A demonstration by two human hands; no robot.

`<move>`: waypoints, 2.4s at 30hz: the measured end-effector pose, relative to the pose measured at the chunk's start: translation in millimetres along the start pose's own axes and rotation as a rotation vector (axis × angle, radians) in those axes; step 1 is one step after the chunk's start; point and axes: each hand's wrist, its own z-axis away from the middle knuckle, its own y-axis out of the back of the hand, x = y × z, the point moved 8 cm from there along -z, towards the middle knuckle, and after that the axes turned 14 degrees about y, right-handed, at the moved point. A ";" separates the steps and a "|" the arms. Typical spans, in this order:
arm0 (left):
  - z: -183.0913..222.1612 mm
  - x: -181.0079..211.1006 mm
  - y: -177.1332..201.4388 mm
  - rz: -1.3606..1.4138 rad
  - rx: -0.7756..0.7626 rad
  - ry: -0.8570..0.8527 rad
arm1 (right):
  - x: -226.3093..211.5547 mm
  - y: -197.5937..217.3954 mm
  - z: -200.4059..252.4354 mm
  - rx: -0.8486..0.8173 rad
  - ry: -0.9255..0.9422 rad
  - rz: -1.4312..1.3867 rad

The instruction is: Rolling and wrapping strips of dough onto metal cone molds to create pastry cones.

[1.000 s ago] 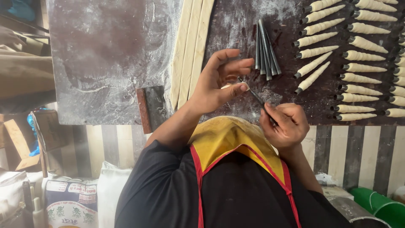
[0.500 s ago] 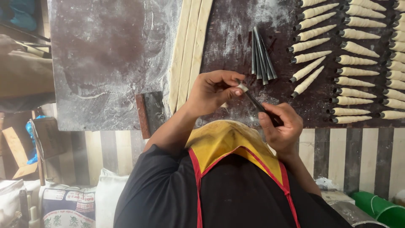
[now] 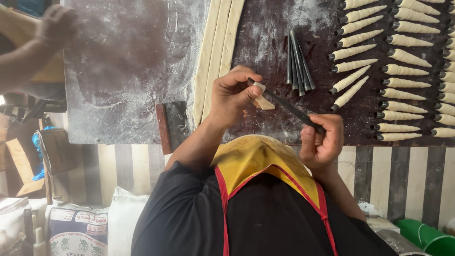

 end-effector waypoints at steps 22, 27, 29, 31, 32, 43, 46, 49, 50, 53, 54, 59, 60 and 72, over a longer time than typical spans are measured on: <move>0.5 -8.7 -16.9 0.017 -0.220 0.010 | 51.0 -15.3 45.8 -0.075 -0.465 -0.273; -0.1 -13.8 -18.9 0.023 -0.263 0.051 | 31.8 -28.3 19.8 -0.300 -0.439 -0.294; 3.1 -8.3 -20.6 0.004 -0.285 0.006 | 20.1 -6.5 25.0 -0.005 -0.107 0.229; 1.4 -10.5 -23.9 0.040 -0.315 0.075 | 59.6 -16.6 54.0 -0.007 -0.443 -0.498; 5.0 -15.4 -26.2 0.074 -0.345 0.160 | 61.9 -40.9 80.1 0.006 -0.775 -1.235; 5.1 -18.5 -26.1 0.053 -0.345 0.191 | 35.4 -23.3 32.0 -0.008 -0.469 -0.382; 9.9 -19.7 -28.3 0.053 -0.384 0.195 | 38.3 -23.9 39.0 -0.031 -0.438 -0.498; 14.8 -24.2 -30.7 0.042 -0.415 0.189 | 43.9 -39.1 58.5 -0.090 -0.639 -0.683; 15.0 -24.5 -28.1 0.037 -0.393 0.183 | 40.3 -28.1 49.4 -0.165 -0.441 -0.153; 15.9 -20.3 -33.0 0.007 -0.443 0.135 | 58.1 -24.1 89.6 -0.014 -0.709 -0.629; 17.8 -22.1 -32.2 0.011 -0.438 0.140 | 53.2 -25.9 80.2 -0.016 -0.716 -0.630; 16.0 -32.5 -25.9 0.010 -0.383 0.237 | 26.1 -22.3 48.3 -0.235 -0.370 0.077; 14.9 -32.8 -28.0 0.014 -0.386 0.239 | 38.6 -15.6 61.1 -0.234 -0.372 0.082; 21.4 -39.9 -32.1 0.016 -0.396 0.274 | 37.9 -50.5 78.5 -0.080 -1.009 -0.935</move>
